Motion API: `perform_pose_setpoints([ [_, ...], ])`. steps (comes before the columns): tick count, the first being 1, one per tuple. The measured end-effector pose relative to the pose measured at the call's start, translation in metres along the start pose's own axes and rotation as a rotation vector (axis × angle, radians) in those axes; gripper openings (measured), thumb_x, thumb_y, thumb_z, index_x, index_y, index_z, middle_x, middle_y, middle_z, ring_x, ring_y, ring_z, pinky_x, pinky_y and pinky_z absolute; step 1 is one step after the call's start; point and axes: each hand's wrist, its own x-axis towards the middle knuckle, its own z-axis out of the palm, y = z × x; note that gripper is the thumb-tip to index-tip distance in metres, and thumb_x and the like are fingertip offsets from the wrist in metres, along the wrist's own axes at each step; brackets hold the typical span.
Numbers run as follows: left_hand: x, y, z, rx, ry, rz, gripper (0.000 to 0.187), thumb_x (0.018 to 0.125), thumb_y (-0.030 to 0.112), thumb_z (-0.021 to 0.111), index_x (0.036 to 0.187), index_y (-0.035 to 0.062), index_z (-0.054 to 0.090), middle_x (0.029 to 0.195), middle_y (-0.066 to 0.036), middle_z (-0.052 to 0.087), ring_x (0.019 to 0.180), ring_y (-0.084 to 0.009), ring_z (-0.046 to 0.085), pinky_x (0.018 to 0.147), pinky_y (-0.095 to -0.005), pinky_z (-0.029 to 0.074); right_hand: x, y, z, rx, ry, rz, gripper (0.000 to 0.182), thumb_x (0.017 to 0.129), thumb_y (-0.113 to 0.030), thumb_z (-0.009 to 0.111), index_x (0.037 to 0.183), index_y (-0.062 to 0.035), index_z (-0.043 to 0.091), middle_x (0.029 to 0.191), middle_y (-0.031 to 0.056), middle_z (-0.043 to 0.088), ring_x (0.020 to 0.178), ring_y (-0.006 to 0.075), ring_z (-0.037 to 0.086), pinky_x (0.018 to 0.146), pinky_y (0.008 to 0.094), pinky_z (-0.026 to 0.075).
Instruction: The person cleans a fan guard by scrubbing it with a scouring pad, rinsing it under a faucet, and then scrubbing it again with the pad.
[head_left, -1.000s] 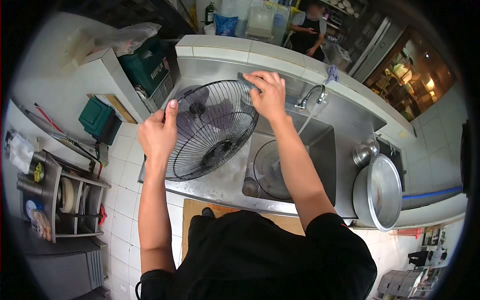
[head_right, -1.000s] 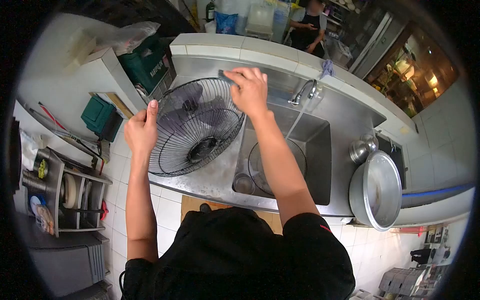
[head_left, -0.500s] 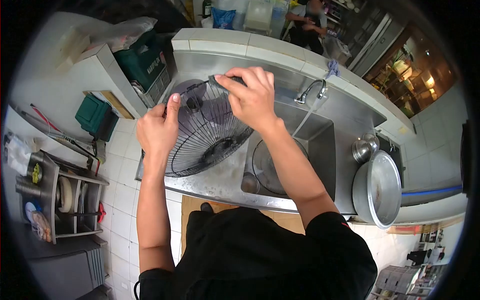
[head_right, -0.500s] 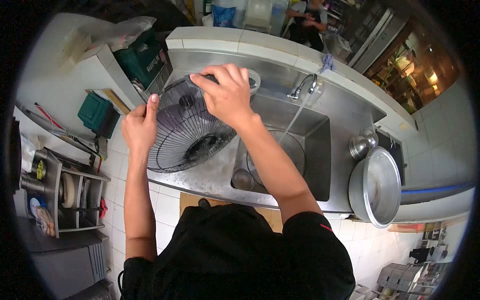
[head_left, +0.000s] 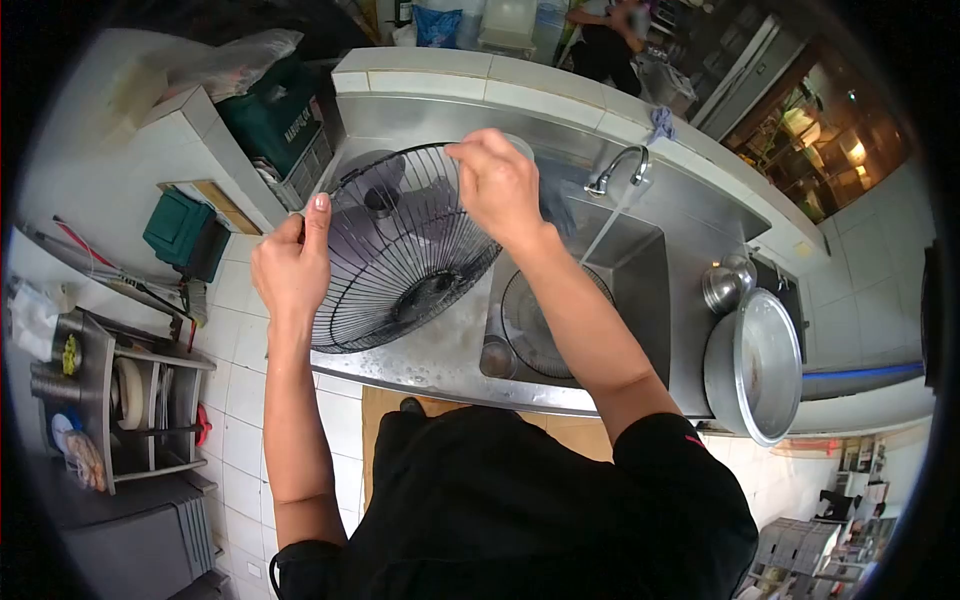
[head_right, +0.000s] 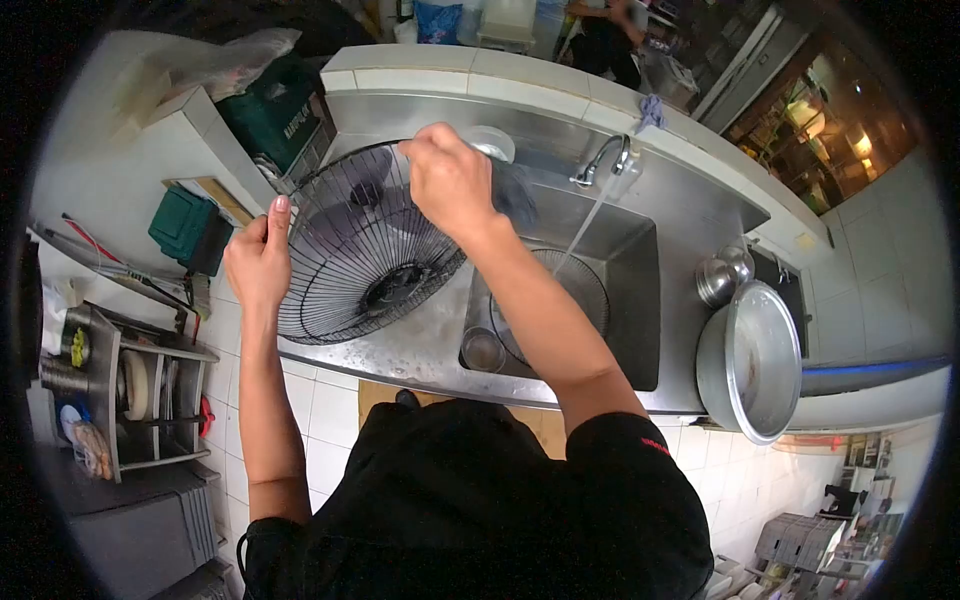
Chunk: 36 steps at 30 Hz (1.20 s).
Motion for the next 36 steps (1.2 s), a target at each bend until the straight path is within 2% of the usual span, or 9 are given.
perform_pose_setpoints([
  [3, -0.004, -0.001, 0.0, -0.003, 0.049, 0.067, 0.072, 0.097, 0.063, 0.061, 0.067, -0.002, 0.067, 0.054, -0.02, 0.056, 0.052, -0.0354, 0.055, 0.055, -0.0466, 0.044, -0.007, 0.024, 0.001, 0.139, 0.062, 0.03, 0.023, 0.087, 0.003, 0.065, 0.099, -0.0106, 0.078, 0.097, 0.0069, 0.072, 0.082, 0.029, 0.07, 0.076, 0.0367, 0.057],
  [7, -0.005, -0.006, -0.004, -0.021, 0.089, -0.003, 0.072, 0.099, 0.063, 0.059, 0.069, -0.0022, 0.068, 0.057, -0.021, 0.058, 0.055, -0.0363, 0.058, 0.057, -0.0467, 0.045, -0.08, 0.127, 0.025, 0.54, 0.095, 0.725, 0.018, 0.098, -0.003, 0.06, 0.106, -0.0026, 0.075, 0.097, 0.0054, 0.073, 0.083, 0.0147, 0.068, 0.075, 0.0322, 0.055],
  [15, -0.002, -0.02, -0.002, -0.051, 0.117, -0.054, 0.07, 0.101, 0.062, 0.058, 0.079, -0.0035, 0.071, 0.056, -0.017, 0.054, 0.055, -0.02, 0.048, 0.057, -0.0407, 0.042, -0.322, 0.235, -0.014, 0.09, -0.911, 1.569, 0.019, 0.092, -0.013, 0.061, 0.101, -0.0072, 0.077, 0.083, 0.0029, 0.069, 0.062, 0.0178, 0.061, 0.054, 0.0381, 0.051],
  [18, 0.001, -0.024, 0.0, -0.107, 0.103, -0.049, 0.064, 0.104, 0.053, 0.059, 0.084, -0.0064, 0.07, 0.056, -0.005, 0.044, 0.06, -0.0108, 0.036, 0.054, -0.0336, 0.032, -0.454, 0.31, 0.008, -0.25, -1.628, 1.001, 0.019, 0.091, -0.018, 0.061, 0.094, -0.0105, 0.078, 0.086, 0.0074, 0.072, 0.062, 0.0217, 0.065, 0.052, 0.041, 0.05],
  [22, 0.002, -0.039, 0.003, -0.157, 0.128, -0.084, 0.055, 0.106, 0.043, 0.062, 0.109, -0.0109, 0.074, 0.072, 0.006, 0.052, 0.067, -0.0051, 0.038, 0.057, -0.026, 0.03, -0.536, 0.315, 0.017, -0.084, -1.336, 1.412, 0.024, 0.092, -0.03, 0.063, 0.092, -0.012, 0.079, 0.094, 0.0133, 0.075, 0.078, 0.0238, 0.073, 0.063, 0.0475, 0.055],
  [24, 0.004, -0.051, -0.007, -0.138, 0.066, -0.118, 0.052, 0.108, 0.037, 0.059, 0.125, -0.0111, 0.067, 0.083, 0.003, 0.06, 0.075, -0.0037, 0.045, 0.065, -0.0221, 0.036, -0.506, 0.275, 0.024, -0.338, -1.194, 1.453, 0.071, 0.089, -0.043, 0.066, 0.148, -0.0058, 0.053, 0.142, 0.0282, 0.059, 0.135, 0.0425, 0.056, 0.109, 0.049, 0.048],
  [27, 0.006, -0.058, -0.012, -0.142, 0.117, -0.097, 0.055, 0.11, 0.035, 0.056, 0.134, -0.0141, 0.06, 0.1, 0.0, 0.067, 0.085, -0.0037, 0.052, 0.075, -0.0197, 0.04, -0.444, 0.223, 0.033, -0.514, -1.202, 1.733, 0.087, 0.086, -0.043, 0.07, 0.16, -0.0096, 0.037, 0.155, 0.0241, 0.047, 0.144, 0.0407, 0.047, 0.118, 0.0483, 0.041],
  [32, 0.012, -0.053, -0.017, -0.249, 0.105, -0.117, 0.057, 0.11, 0.039, 0.054, 0.134, -0.0134, 0.062, 0.103, -0.004, 0.07, 0.086, -0.0048, 0.054, 0.077, -0.02, 0.042, -0.52, 0.242, 0.08, -0.006, -1.44, 1.482, 0.098, 0.084, -0.037, 0.076, 0.163, -0.005, 0.027, 0.153, 0.0248, 0.051, 0.14, 0.0379, 0.052, 0.115, 0.0463, 0.043],
  [36, 0.006, -0.034, -0.011, -0.165, 0.036, -0.135, 0.054, 0.111, 0.039, 0.053, 0.116, -0.0127, 0.069, 0.095, -0.001, 0.068, 0.081, -0.0043, 0.051, 0.074, -0.0207, 0.04, -0.441, 0.295, 0.078, 0.13, -0.87, 1.598, 0.096, 0.079, -0.043, 0.082, 0.156, -0.0016, 0.041, 0.142, 0.0226, 0.062, 0.133, 0.0384, 0.058, 0.11, 0.0414, 0.047],
])
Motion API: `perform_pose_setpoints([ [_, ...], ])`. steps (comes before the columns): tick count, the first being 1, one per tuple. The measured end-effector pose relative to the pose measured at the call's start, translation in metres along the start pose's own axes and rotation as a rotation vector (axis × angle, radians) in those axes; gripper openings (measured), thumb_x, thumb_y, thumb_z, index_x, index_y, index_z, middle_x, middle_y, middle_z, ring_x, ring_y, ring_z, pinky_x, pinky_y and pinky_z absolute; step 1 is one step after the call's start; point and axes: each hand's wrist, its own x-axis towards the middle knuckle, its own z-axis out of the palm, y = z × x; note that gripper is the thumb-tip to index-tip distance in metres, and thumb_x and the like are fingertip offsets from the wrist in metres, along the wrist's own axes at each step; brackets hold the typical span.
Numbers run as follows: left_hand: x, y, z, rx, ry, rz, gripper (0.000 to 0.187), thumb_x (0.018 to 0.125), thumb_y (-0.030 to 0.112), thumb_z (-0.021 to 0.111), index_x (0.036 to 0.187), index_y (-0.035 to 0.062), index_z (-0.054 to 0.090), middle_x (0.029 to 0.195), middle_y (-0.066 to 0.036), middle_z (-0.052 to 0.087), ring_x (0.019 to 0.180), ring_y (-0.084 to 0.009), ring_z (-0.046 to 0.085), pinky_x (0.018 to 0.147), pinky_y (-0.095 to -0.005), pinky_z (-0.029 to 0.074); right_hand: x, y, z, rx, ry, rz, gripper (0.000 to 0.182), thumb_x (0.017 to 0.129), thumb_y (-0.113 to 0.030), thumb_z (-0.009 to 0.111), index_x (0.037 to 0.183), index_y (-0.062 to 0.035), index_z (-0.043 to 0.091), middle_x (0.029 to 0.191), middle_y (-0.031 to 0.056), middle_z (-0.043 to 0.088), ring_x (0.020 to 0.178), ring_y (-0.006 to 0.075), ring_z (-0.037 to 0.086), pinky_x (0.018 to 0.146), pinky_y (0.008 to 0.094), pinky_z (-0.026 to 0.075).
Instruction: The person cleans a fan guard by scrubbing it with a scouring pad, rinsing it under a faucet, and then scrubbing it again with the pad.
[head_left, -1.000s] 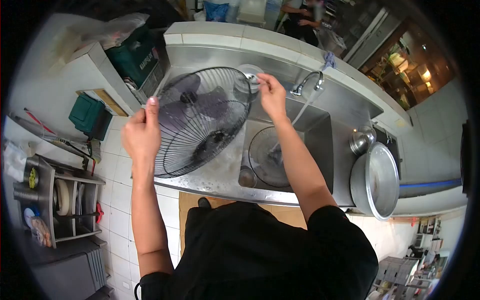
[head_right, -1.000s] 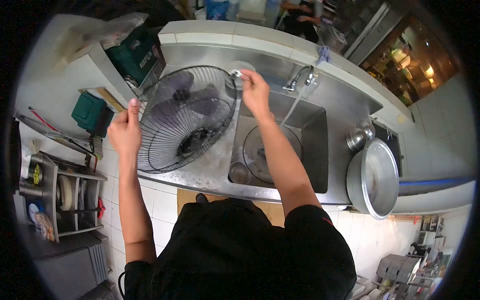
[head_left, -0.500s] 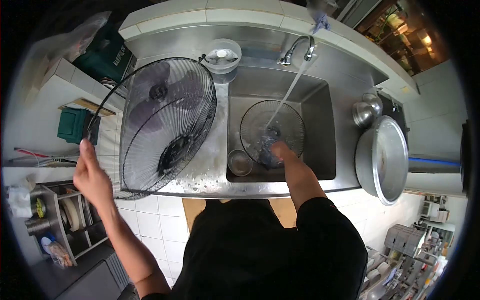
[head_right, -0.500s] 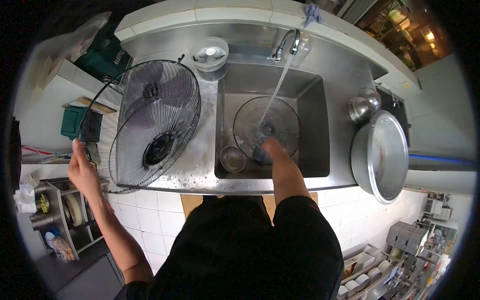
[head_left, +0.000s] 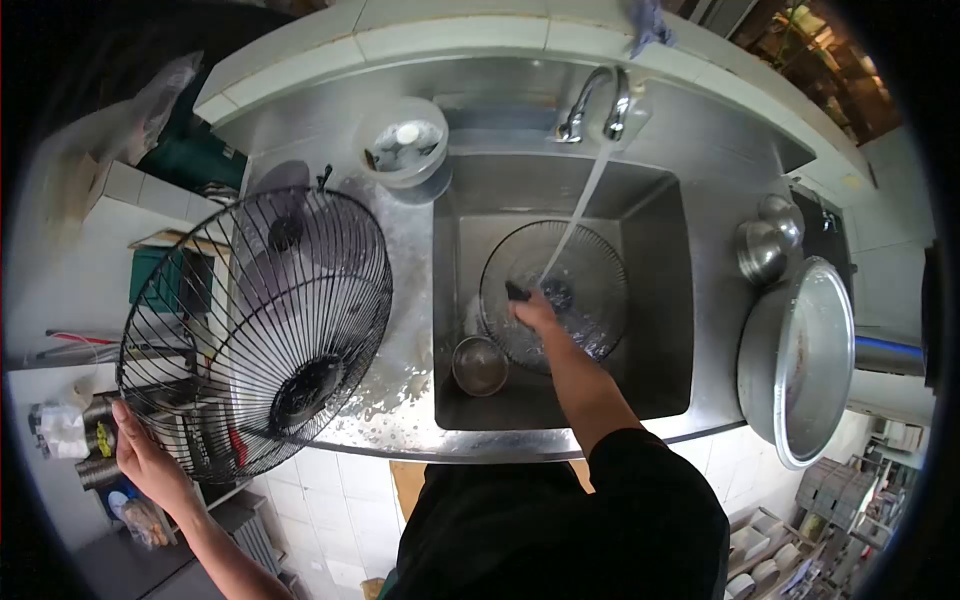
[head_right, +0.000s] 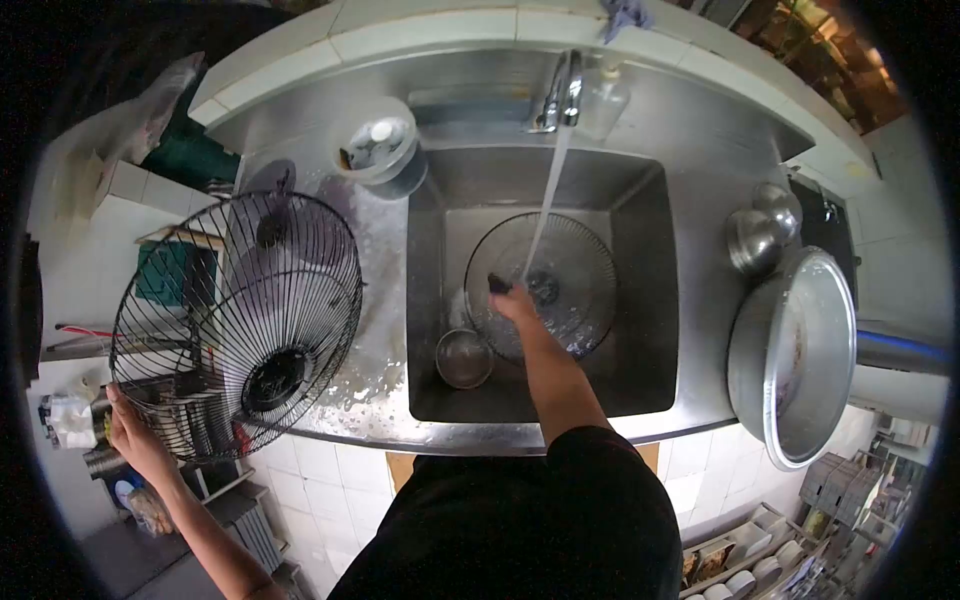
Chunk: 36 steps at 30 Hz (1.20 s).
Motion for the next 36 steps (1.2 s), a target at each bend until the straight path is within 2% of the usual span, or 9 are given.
perform_pose_setpoints([
  [4, 0.002, -0.015, -0.005, 0.033, 0.038, 0.088, 0.053, 0.111, 0.039, 0.054, 0.097, -0.01, 0.068, 0.076, 0.006, 0.054, 0.068, -0.0028, 0.04, 0.06, -0.0228, 0.029, 0.041, -0.079, -0.094, 0.125, 0.324, -0.198, 0.085, 0.07, -0.035, 0.076, 0.146, -0.0018, 0.055, 0.128, 0.0217, 0.069, 0.116, 0.0375, 0.066, 0.096, 0.0399, 0.052],
  [9, -0.004, 0.0, 0.006, -0.007, -0.047, 0.116, 0.048, 0.111, 0.037, 0.054, 0.078, 0.0015, 0.054, 0.07, 0.01, 0.038, 0.065, -0.0019, 0.029, 0.056, -0.0253, 0.021, 0.063, -0.172, -0.19, 0.2, 0.3, -0.483, 0.072, 0.076, -0.037, 0.073, 0.133, 0.0042, 0.061, 0.109, 0.0173, 0.072, 0.092, 0.0303, 0.07, 0.08, 0.04, 0.056],
  [12, -0.013, 0.037, 0.02, -0.086, -0.082, 0.1, 0.043, 0.11, 0.035, 0.055, 0.084, 0.002, 0.06, 0.073, 0.008, 0.044, 0.065, -0.0033, 0.034, 0.057, -0.0246, 0.025, 0.008, -0.196, -0.234, 1.04, -0.352, -0.237, 0.031, 0.08, -0.037, 0.07, 0.091, -0.0108, 0.056, 0.082, 0.0087, 0.062, 0.058, 0.0211, 0.056, 0.049, 0.0377, 0.046],
  [17, -0.015, 0.049, 0.039, -0.092, -0.047, 0.261, 0.026, 0.105, 0.018, 0.057, 0.09, -0.0015, 0.065, 0.073, 0.005, 0.05, 0.067, -0.0046, 0.04, 0.059, -0.0242, 0.03, -0.073, -0.174, -0.258, 1.377, -0.534, -0.456, 0.036, 0.087, -0.039, 0.058, 0.108, -0.0098, 0.061, 0.089, 0.0077, 0.068, 0.066, 0.0187, 0.061, 0.052, 0.0341, 0.046],
  [21, -0.026, 0.079, 0.048, 0.194, 0.019, 0.257, 0.02, 0.097, 0.016, 0.056, 0.087, -0.0006, 0.063, 0.058, -0.011, 0.049, 0.055, -0.014, 0.048, 0.054, -0.0358, 0.039, -0.111, -0.205, -0.205, 0.308, -0.084, -0.376, 0.043, 0.082, -0.03, 0.07, 0.116, -0.0057, 0.064, 0.089, 0.0082, 0.07, 0.072, 0.0198, 0.068, 0.055, 0.04, 0.052],
  [23, -0.023, 0.078, 0.049, 0.235, 0.017, 0.29, 0.022, 0.093, 0.02, 0.056, 0.087, -0.0001, 0.065, 0.064, -0.022, 0.057, 0.057, -0.0354, 0.058, 0.058, -0.0455, 0.044, -0.134, -0.241, -0.172, 0.18, 0.194, -0.595, 0.043, 0.082, -0.029, 0.073, 0.116, -0.0039, 0.067, 0.098, 0.0128, 0.073, 0.084, 0.0286, 0.073, 0.069, 0.0443, 0.058],
  [26, -0.021, 0.073, 0.049, 0.288, 0.027, 0.335, 0.023, 0.093, 0.021, 0.056, 0.089, 0.0015, 0.067, 0.07, -0.026, 0.061, 0.066, -0.0439, 0.063, 0.062, -0.0508, 0.046, -0.166, -0.32, -0.149, -0.127, 0.713, -1.051, 0.043, 0.083, -0.029, 0.073, 0.117, -0.0035, 0.071, 0.111, 0.0175, 0.074, 0.099, 0.0371, 0.073, 0.084, 0.0443, 0.059],
  [30, -0.025, 0.077, 0.049, 0.308, 0.076, 0.375, 0.019, 0.09, 0.019, 0.058, 0.088, 0.0039, 0.069, 0.067, -0.025, 0.062, 0.065, -0.0447, 0.064, 0.061, -0.0534, 0.047, -0.163, -0.424, -0.125, -0.774, 0.388, -0.769, 0.035, 0.086, -0.025, 0.066, 0.115, -0.008, 0.077, 0.129, 0.0149, 0.071, 0.121, 0.035, 0.066, 0.101, 0.0457, 0.053],
  [36, -0.019, 0.076, 0.044, 0.327, 0.098, 0.375, 0.019, 0.088, 0.016, 0.057, 0.092, 0.0059, 0.072, 0.067, -0.023, 0.064, 0.065, -0.0437, 0.065, 0.062, -0.053, 0.049, -0.076, -0.429, -0.091, -1.008, 0.359, -0.884, 0.038, 0.088, -0.023, 0.062, 0.12, -0.0092, 0.077, 0.123, 0.0141, 0.074, 0.107, 0.0349, 0.073, 0.092, 0.0468, 0.057],
])
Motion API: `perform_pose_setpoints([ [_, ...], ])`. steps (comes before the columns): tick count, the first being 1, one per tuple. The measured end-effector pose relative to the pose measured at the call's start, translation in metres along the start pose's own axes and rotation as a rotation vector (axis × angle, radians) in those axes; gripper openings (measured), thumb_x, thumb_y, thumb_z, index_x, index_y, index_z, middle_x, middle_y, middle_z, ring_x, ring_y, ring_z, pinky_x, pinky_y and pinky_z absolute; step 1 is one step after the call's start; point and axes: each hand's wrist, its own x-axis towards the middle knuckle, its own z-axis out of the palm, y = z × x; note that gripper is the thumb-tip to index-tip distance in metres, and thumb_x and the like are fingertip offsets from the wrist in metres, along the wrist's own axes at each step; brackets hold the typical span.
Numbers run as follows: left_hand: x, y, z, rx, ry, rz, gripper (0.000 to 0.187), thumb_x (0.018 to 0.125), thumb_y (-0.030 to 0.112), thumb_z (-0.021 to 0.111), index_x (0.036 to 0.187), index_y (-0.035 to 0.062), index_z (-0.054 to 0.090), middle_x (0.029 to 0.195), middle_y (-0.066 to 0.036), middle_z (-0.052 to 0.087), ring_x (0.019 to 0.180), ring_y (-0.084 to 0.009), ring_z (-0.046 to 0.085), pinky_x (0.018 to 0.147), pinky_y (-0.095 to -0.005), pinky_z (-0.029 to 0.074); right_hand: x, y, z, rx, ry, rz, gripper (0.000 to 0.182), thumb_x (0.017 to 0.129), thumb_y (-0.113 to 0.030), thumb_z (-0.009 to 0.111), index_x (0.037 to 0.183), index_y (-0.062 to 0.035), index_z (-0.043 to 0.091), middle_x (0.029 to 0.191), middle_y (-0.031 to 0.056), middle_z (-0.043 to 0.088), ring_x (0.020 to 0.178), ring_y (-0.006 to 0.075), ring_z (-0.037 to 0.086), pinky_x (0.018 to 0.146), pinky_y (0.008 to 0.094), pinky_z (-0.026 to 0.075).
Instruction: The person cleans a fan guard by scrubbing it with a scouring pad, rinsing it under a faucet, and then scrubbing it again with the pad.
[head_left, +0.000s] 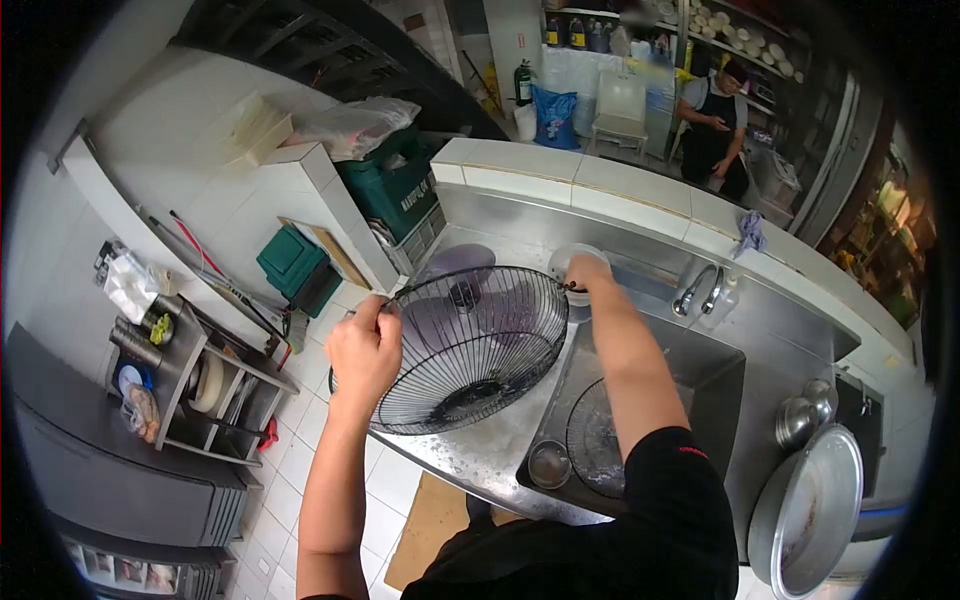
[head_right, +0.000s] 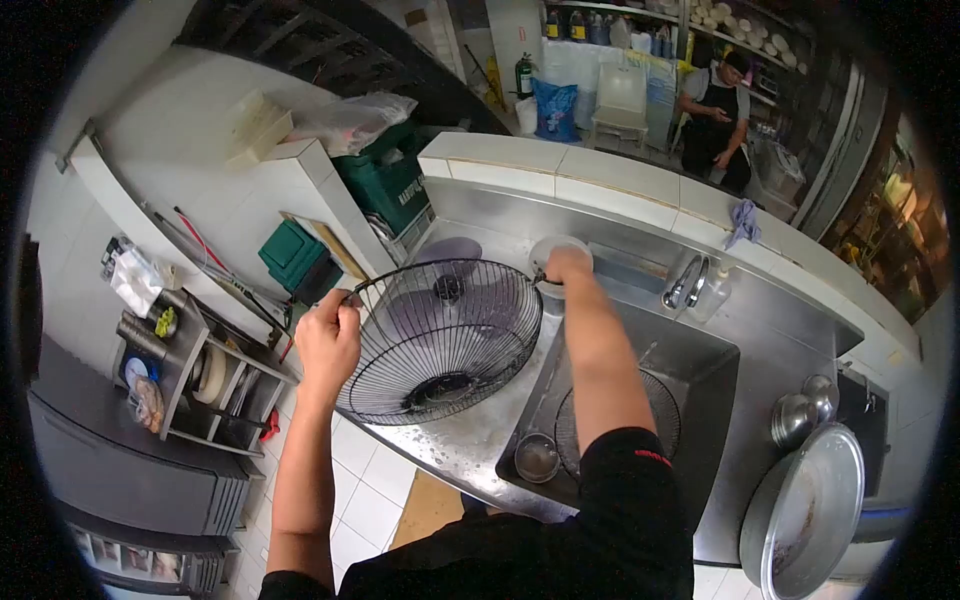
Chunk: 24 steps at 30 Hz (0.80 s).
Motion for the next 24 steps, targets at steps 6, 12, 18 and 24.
perform_pose_setpoints([
  [6, 0.016, -0.023, 0.011, -0.034, -0.032, 0.001, 0.029, 0.09, 0.017, 0.054, 0.109, 0.0076, 0.075, 0.086, -0.026, 0.072, 0.083, -0.0457, 0.07, 0.077, -0.0531, 0.054, -0.119, 0.015, -0.108, 1.264, 0.12, 0.2, 0.04, 0.09, -0.026, 0.072, 0.128, -0.0106, 0.074, 0.112, 0.0097, 0.079, 0.095, 0.0258, 0.075, 0.082, 0.0438, 0.057],
  [12, 0.03, -0.014, 0.013, -0.054, -0.1, 0.0, 0.035, 0.092, 0.024, 0.053, 0.116, 0.011, 0.076, 0.091, -0.026, 0.073, 0.087, -0.0448, 0.071, 0.083, -0.0522, 0.055, -0.187, -0.022, -0.103, 0.964, 0.583, -0.348, 0.038, 0.091, -0.029, 0.08, 0.126, -0.0156, 0.076, 0.116, 0.0066, 0.075, 0.104, 0.0213, 0.07, 0.09, 0.0368, 0.055],
  [18, 0.035, -0.012, 0.015, -0.052, -0.146, -0.016, 0.04, 0.092, 0.027, 0.053, 0.122, 0.0129, 0.075, 0.094, -0.026, 0.073, 0.091, -0.0452, 0.071, 0.087, -0.0521, 0.056, -0.205, -0.117, -0.177, 0.423, 0.802, -0.536, 0.024, 0.089, -0.026, 0.075, 0.11, -0.0169, 0.08, 0.115, 0.0044, 0.074, 0.106, 0.0318, 0.068, 0.093, 0.0427, 0.055],
  [24, 0.031, -0.007, 0.012, -0.089, -0.117, 0.036, 0.039, 0.091, 0.026, 0.053, 0.119, 0.0125, 0.076, 0.093, -0.027, 0.073, 0.09, -0.0455, 0.072, 0.086, -0.0523, 0.056, -0.193, -0.099, -0.156, 0.749, 0.69, -0.257, 0.022, 0.089, -0.021, 0.078, 0.108, -0.0116, 0.079, 0.116, 0.0064, 0.076, 0.107, 0.0243, 0.07, 0.098, 0.0368, 0.053],
])
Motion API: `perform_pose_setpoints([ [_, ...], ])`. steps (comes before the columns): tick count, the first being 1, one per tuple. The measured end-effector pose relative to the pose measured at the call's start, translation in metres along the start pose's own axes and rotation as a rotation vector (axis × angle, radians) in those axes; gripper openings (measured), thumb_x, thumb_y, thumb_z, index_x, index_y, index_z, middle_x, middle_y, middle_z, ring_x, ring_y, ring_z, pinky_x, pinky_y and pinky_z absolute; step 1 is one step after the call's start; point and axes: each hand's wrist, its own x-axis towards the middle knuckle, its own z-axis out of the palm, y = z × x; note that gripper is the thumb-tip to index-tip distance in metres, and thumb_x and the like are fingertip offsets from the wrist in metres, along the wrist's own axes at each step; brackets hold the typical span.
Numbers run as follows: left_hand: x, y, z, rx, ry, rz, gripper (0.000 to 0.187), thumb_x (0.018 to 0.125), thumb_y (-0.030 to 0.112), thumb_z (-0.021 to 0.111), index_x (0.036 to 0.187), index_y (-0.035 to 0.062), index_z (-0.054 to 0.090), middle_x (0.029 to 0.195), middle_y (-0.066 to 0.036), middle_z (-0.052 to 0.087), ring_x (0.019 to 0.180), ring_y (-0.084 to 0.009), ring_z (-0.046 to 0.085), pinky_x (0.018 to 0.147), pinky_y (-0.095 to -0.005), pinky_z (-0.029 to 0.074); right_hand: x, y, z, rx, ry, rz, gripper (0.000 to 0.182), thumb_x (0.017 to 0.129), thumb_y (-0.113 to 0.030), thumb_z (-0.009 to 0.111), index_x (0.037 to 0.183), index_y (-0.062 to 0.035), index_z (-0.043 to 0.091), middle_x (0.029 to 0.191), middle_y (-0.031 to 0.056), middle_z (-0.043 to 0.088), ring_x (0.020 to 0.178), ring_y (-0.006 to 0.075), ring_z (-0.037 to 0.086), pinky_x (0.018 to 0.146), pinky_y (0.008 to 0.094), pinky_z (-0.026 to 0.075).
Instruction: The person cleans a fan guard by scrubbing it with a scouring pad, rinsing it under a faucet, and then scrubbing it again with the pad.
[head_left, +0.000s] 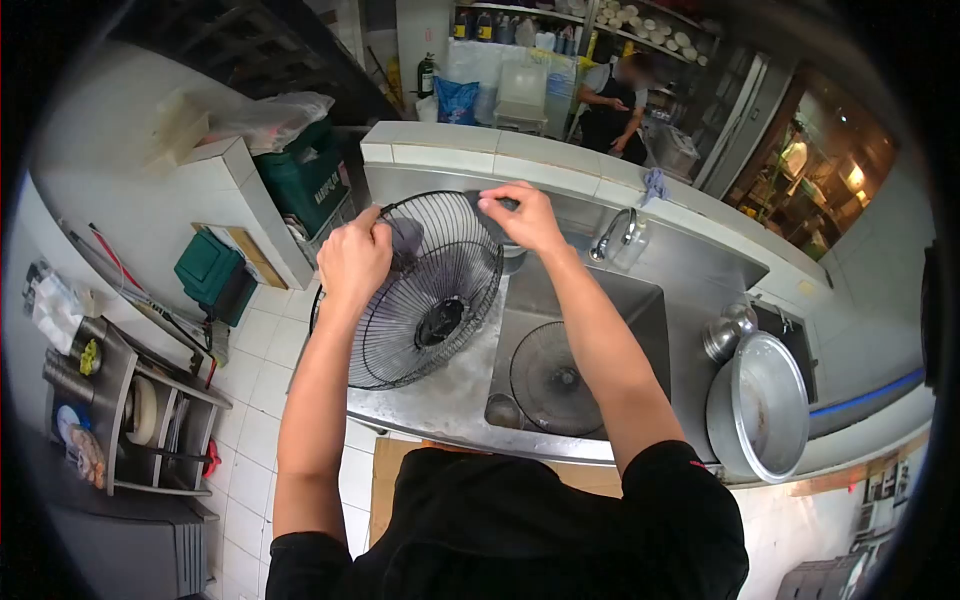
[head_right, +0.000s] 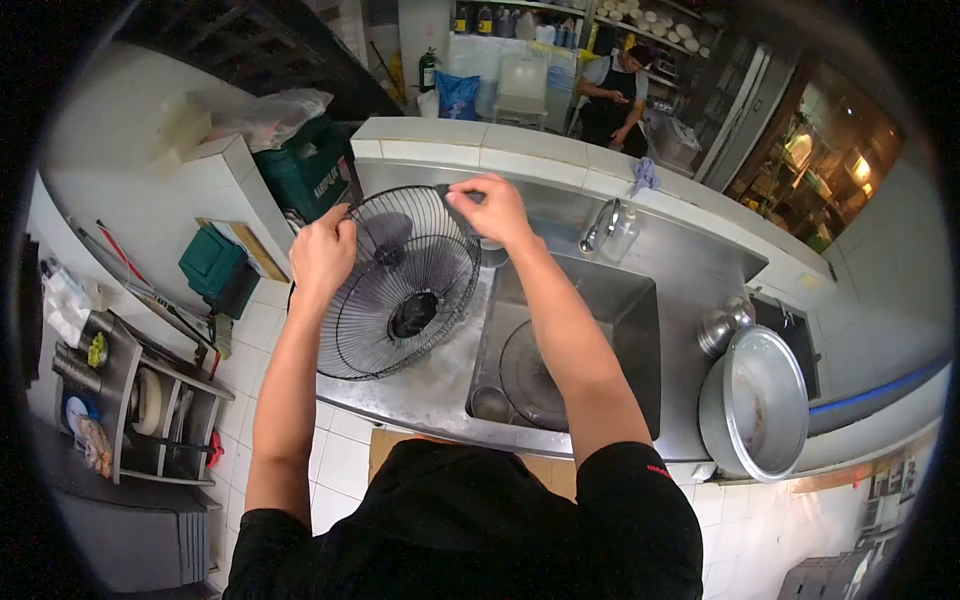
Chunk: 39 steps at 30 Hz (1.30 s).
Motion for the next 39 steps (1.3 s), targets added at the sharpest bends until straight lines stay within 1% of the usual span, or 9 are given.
perform_pose_setpoints([
  [1, -0.003, 0.0, -0.001, -0.005, -0.007, -0.001, 0.039, 0.091, 0.026, 0.053, 0.119, 0.0125, 0.076, 0.093, -0.027, 0.073, 0.09, -0.0455, 0.072, 0.086, -0.0523, 0.056, -0.007, 0.025, 0.012, 0.208, 0.031, 0.175, 0.027, 0.088, -0.024, 0.08, 0.111, -0.0106, 0.078, 0.116, 0.0078, 0.076, 0.107, 0.0232, 0.071, 0.1, 0.0358, 0.051],
  [3, -0.001, 0.002, -0.002, -0.031, -0.011, 0.023, 0.036, 0.092, 0.026, 0.053, 0.116, 0.0124, 0.076, 0.092, -0.026, 0.073, 0.09, -0.0453, 0.072, 0.085, -0.0526, 0.056, -0.02, 0.058, 0.037, 0.432, 0.046, 0.078, 0.053, 0.084, -0.022, 0.086, 0.13, -0.0071, 0.066, 0.13, 0.0106, 0.069, 0.124, 0.0186, 0.063, 0.104, 0.0335, 0.049],
  [5, 0.001, 0.003, -0.006, -0.034, -0.016, -0.003, 0.038, 0.091, 0.027, 0.053, 0.117, 0.0121, 0.077, 0.095, -0.026, 0.073, 0.093, -0.045, 0.071, 0.087, -0.0515, 0.056, -0.03, 0.011, 0.016, 0.208, -0.042, 0.103, 0.057, 0.081, -0.015, 0.083, 0.134, -0.0073, 0.063, 0.133, 0.0089, 0.067, 0.125, 0.017, 0.061, 0.103, 0.0323, 0.049],
  [11, -0.002, -0.015, 0.003, -0.05, 0.055, 0.056, 0.034, 0.091, 0.027, 0.054, 0.111, 0.0126, 0.077, 0.089, -0.025, 0.073, 0.087, -0.0452, 0.072, 0.081, -0.0539, 0.057, -0.02, 0.03, -0.009, 0.268, -0.12, 0.064, 0.056, 0.073, 0.003, 0.063, 0.127, -0.0087, 0.072, 0.127, 0.0079, 0.071, 0.119, 0.0168, 0.064, 0.102, 0.0306, 0.049],
  [18, -0.002, 0.012, 0.004, 0.018, -0.039, 0.064, 0.036, 0.091, 0.028, 0.055, 0.114, 0.0124, 0.078, 0.091, -0.026, 0.073, 0.089, -0.0435, 0.072, 0.085, -0.0505, 0.057, 0.002, -0.103, 0.001, -0.275, -0.212, -0.345, 0.053, 0.068, -0.018, 0.07, 0.121, -0.0193, 0.077, 0.134, 0.0109, 0.069, 0.115, 0.0316, 0.069, 0.096, 0.0416, 0.056],
  [22, -0.005, -0.008, -0.001, -0.048, 0.003, 0.043, 0.037, 0.092, 0.029, 0.055, 0.114, 0.0111, 0.078, 0.093, -0.024, 0.074, 0.09, -0.0434, 0.072, 0.084, -0.0503, 0.057, -0.003, 0.002, -0.027, -0.283, -0.141, -0.225, 0.052, 0.067, -0.02, 0.072, 0.119, -0.023, 0.079, 0.134, 0.0104, 0.069, 0.106, 0.031, 0.072, 0.088, 0.0432, 0.058],
  [26, -0.006, 0.005, 0.003, -0.052, 0.029, 0.086, 0.031, 0.09, 0.028, 0.055, 0.104, 0.0118, 0.078, 0.083, -0.025, 0.072, 0.082, -0.0446, 0.072, 0.078, -0.0539, 0.057, -0.007, -0.096, -0.029, -0.197, -0.323, -0.185, 0.053, 0.068, -0.02, 0.07, 0.119, -0.0234, 0.079, 0.131, 0.01, 0.071, 0.103, 0.0314, 0.073, 0.086, 0.0411, 0.058],
  [30, -0.007, 0.002, 0.008, -0.087, 0.073, 0.113, 0.029, 0.09, 0.027, 0.056, 0.099, 0.011, 0.078, 0.082, -0.025, 0.072, 0.08, -0.0449, 0.071, 0.076, -0.0539, 0.057, 0.01, -0.085, -0.029, -0.283, -0.347, -0.202, 0.048, 0.07, -0.031, 0.071, 0.117, -0.0231, 0.08, 0.131, 0.0082, 0.071, 0.109, 0.0326, 0.071, 0.097, 0.0418, 0.056],
  [39, -0.01, 0.013, 0.006, -0.067, 0.075, 0.135, 0.028, 0.089, 0.027, 0.058, 0.1, 0.0113, 0.078, 0.081, -0.024, 0.072, 0.079, -0.044, 0.072, 0.075, -0.0536, 0.057, 0.005, -0.088, -0.028, -0.333, -0.271, -0.228, 0.048, 0.071, -0.023, 0.069, 0.117, -0.0167, 0.079, 0.126, 0.0094, 0.073, 0.107, 0.0321, 0.071, 0.094, 0.0387, 0.057],
])
